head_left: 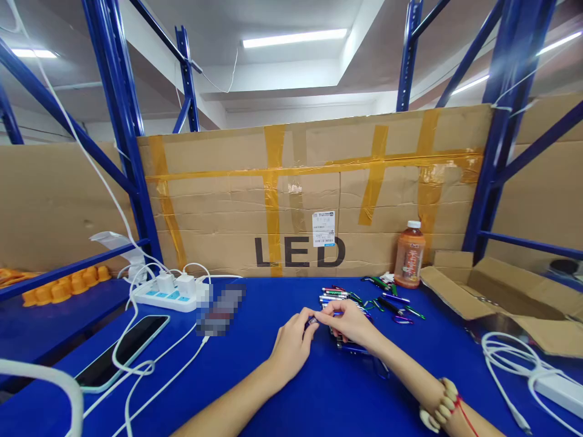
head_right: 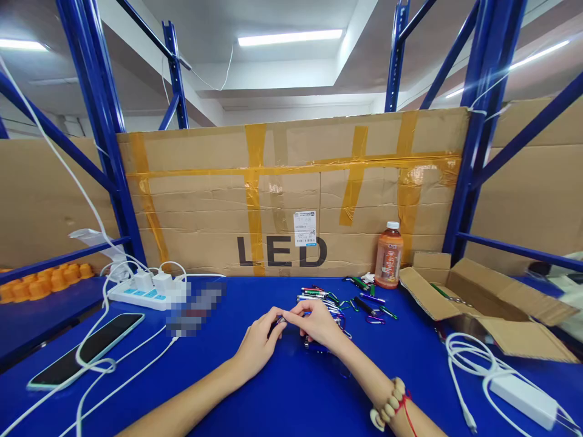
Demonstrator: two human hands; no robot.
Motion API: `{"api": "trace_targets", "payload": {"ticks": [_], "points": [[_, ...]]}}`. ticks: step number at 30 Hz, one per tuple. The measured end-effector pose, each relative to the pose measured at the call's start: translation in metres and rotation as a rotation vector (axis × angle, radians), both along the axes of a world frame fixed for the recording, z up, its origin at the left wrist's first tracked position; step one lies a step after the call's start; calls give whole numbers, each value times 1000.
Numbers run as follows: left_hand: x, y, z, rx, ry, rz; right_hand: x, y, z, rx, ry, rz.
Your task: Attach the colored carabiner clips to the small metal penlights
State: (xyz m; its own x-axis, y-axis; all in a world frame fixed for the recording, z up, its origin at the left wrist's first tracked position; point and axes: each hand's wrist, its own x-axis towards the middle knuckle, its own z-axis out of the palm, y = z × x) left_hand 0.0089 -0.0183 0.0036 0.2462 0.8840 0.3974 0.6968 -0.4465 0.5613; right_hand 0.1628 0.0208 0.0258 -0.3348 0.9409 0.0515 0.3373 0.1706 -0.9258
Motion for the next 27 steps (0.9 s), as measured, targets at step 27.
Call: {"api": "trace_targets", "payload": {"ticks": [27], "points": [[2, -5, 5, -30, 2, -10, 3, 2, 1, 6, -41, 28]]}}
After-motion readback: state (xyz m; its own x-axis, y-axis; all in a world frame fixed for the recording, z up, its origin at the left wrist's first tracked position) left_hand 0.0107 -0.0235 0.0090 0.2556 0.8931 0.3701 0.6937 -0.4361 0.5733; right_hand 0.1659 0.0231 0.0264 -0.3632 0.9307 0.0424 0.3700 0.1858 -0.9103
